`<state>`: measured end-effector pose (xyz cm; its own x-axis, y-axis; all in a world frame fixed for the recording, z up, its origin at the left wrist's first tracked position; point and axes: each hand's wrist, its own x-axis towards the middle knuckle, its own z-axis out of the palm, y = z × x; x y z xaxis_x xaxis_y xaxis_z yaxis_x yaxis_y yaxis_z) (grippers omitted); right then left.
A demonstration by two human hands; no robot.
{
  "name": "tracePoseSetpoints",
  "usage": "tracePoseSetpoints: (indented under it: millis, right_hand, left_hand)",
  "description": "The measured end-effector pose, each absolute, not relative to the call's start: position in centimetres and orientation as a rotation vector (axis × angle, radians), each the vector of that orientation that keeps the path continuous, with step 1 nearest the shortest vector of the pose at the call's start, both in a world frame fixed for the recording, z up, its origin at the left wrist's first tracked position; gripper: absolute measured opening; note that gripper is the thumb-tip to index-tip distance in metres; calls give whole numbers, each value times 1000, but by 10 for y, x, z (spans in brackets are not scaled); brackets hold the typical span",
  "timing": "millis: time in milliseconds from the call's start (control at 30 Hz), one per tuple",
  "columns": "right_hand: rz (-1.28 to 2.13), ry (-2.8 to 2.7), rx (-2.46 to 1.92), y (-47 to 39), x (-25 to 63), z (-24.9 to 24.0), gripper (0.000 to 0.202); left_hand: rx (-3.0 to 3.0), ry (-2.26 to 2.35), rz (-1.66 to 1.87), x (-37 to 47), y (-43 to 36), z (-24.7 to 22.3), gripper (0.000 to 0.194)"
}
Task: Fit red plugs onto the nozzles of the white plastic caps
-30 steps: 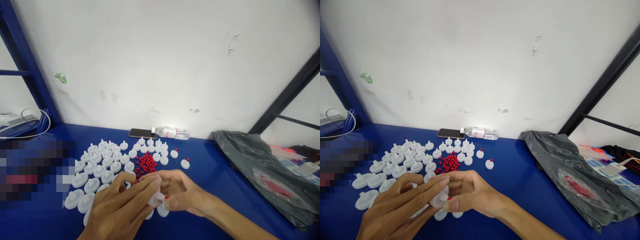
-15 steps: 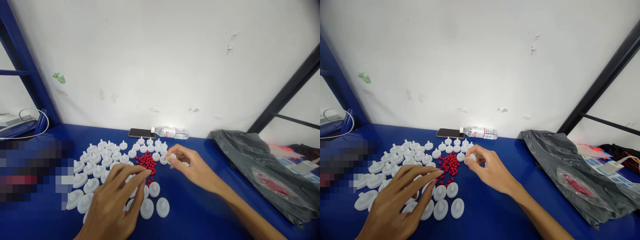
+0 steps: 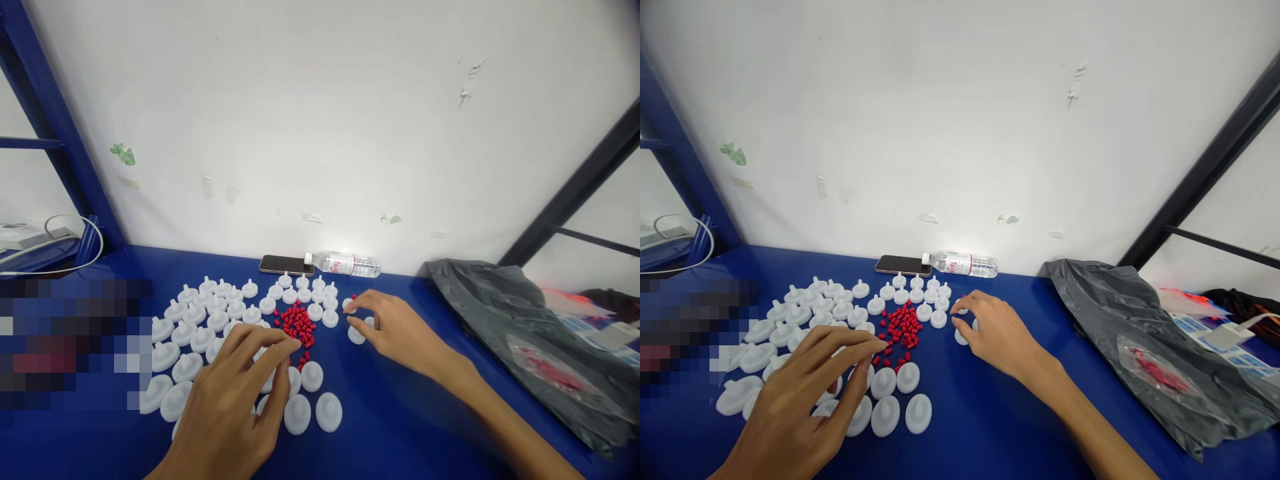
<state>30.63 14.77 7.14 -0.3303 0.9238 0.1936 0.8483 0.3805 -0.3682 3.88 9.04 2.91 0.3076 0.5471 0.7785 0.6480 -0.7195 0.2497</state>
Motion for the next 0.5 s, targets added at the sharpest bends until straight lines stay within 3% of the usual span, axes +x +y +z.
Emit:
tracePoseSetpoints:
  millis: [67, 233, 367, 500]
  right_hand:
    - [358, -2274, -1438, 140, 301, 78, 21]
    - [1060, -2524, -1073, 124, 284, 80, 25]
    - [1114, -2472, -1034, 122, 282, 73, 15]
    - [1143, -2038, -1035, 120, 281, 72, 16]
  left_hand:
    - [-2448, -1124, -1393, 39, 91, 29, 32]
    - [-2451, -1139, -1380, 39, 91, 29, 32]
    - [-2473, -1152, -1368, 40, 86, 27, 29]
    - [-2500, -1168, -1288, 44, 81, 23, 37]
